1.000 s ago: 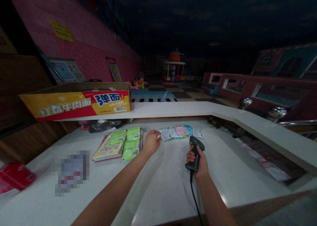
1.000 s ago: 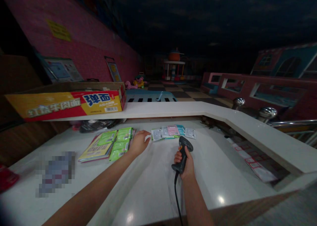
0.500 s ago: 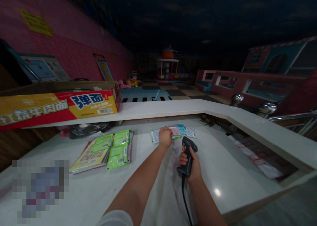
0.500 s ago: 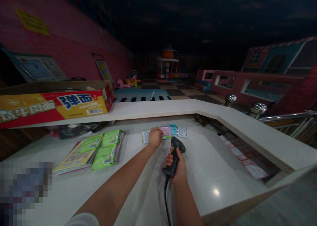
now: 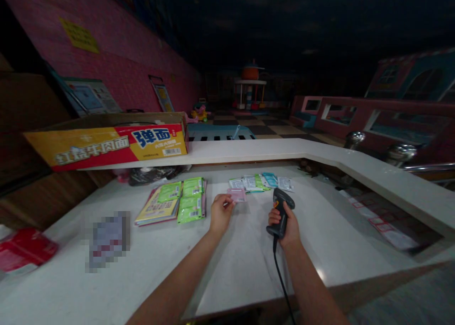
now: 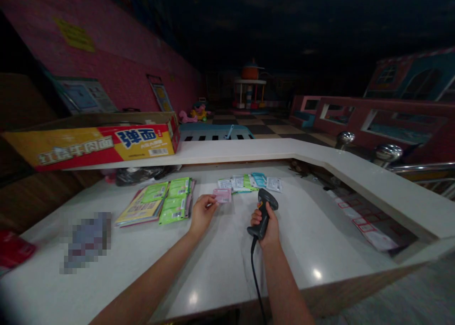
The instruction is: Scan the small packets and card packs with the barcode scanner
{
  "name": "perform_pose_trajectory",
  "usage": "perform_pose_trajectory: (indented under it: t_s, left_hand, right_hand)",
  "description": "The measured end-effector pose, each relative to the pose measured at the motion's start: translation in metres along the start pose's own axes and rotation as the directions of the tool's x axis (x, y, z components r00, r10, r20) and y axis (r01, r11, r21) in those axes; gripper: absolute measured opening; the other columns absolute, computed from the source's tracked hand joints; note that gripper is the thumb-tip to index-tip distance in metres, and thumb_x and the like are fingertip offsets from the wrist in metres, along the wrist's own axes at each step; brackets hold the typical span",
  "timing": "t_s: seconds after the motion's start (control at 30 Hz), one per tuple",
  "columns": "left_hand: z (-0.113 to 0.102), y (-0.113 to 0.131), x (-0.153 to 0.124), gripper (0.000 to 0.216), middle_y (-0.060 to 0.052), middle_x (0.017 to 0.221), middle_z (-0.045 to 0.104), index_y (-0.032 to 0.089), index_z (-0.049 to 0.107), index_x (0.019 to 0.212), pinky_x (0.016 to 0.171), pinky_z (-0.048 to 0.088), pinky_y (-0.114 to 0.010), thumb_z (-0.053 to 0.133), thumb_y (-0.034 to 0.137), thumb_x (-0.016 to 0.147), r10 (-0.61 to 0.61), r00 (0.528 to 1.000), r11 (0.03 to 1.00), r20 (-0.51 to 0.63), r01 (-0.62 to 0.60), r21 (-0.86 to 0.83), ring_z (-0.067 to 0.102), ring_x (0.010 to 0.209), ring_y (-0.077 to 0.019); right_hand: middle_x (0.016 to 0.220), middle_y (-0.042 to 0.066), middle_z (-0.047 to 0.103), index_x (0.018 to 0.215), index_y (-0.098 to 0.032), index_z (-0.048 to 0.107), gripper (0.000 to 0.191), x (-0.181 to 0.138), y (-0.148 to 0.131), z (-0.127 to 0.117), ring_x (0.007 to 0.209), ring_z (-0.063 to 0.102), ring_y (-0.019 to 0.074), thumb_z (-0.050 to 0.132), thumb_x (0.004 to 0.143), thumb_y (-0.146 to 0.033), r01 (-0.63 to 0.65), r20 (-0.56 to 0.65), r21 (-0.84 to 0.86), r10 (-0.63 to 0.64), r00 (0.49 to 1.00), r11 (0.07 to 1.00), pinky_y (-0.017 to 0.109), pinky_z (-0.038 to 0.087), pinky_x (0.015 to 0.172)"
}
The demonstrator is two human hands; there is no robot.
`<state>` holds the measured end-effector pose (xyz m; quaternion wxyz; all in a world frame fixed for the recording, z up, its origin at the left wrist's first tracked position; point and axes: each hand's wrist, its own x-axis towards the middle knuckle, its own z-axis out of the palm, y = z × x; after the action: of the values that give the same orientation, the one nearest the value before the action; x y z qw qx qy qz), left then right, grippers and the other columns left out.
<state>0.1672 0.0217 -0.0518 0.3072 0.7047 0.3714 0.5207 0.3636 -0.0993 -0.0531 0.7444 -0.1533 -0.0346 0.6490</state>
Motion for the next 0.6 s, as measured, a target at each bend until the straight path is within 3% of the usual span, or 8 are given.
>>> perform_pose_trajectory:
  t_s: [0.13,0.27,0.37,0.5,0.6]
  left_hand:
    - [-0.013,-0.005,-0.021,0.009,-0.007,0.093,0.065,0.018,0.065,0.064,0.080,0.055,-0.035,0.072,0.022,0.069,-0.047,0.994,0.999,-0.102,0.046,-0.008,0.063,0.090,-0.0191]
    - [-0.013,-0.008,-0.019,0.012,-0.007,0.089,0.066,0.017,0.064,0.062,0.079,0.054,-0.034,0.071,0.023,0.070,-0.090,0.987,0.996,-0.133,0.086,-0.034,0.063,0.087,-0.0186]
    - [-0.012,-0.011,-0.016,0.009,-0.005,0.087,0.064,0.016,0.064,0.072,0.074,0.054,-0.031,0.071,0.017,0.066,-0.141,0.977,0.988,-0.158,0.129,-0.088,0.062,0.083,-0.0172]
    - [-0.011,-0.013,-0.017,0.017,-0.004,0.089,0.062,0.017,0.063,0.081,0.075,0.054,-0.032,0.069,0.013,0.065,-0.139,0.974,0.988,-0.177,0.125,-0.092,0.061,0.081,-0.0163]
    - [-0.011,-0.011,-0.019,0.016,-0.005,0.091,0.061,0.018,0.062,0.081,0.075,0.055,-0.032,0.066,0.013,0.067,-0.108,0.981,0.991,-0.159,0.093,-0.095,0.060,0.084,-0.0166]
  right_hand:
    - [0.058,-0.008,0.044,0.087,-0.019,0.055,0.022,-0.001,0.001,-0.001,0.043,0.044,0.0057,0.072,0.079,-0.030,-0.022,-0.012,-0.044,0.022,1.000,0.999,0.013,0.041,0.036]
    - [0.057,-0.008,0.045,0.086,-0.019,0.055,0.022,-0.004,0.003,0.000,0.042,0.043,0.0053,0.071,0.079,-0.031,-0.046,-0.017,-0.131,0.044,0.999,0.990,0.012,0.038,0.035]
    - [0.055,-0.007,0.047,0.085,-0.018,0.055,0.024,-0.009,0.007,0.007,0.040,0.043,0.0050,0.073,0.078,-0.033,-0.071,-0.059,-0.245,0.059,0.997,0.967,0.012,0.036,0.035]
    - [0.052,-0.006,0.049,0.086,-0.017,0.057,0.027,-0.023,0.016,0.023,0.038,0.042,0.0053,0.073,0.079,-0.038,-0.170,-0.156,-0.435,0.111,0.981,0.884,0.013,0.032,0.034]
    - [0.051,-0.005,0.051,0.092,-0.016,0.059,0.034,-0.039,0.026,0.036,0.037,0.044,0.0072,0.073,0.078,-0.044,-0.204,-0.154,-0.576,0.140,0.978,0.792,0.014,0.031,0.032]
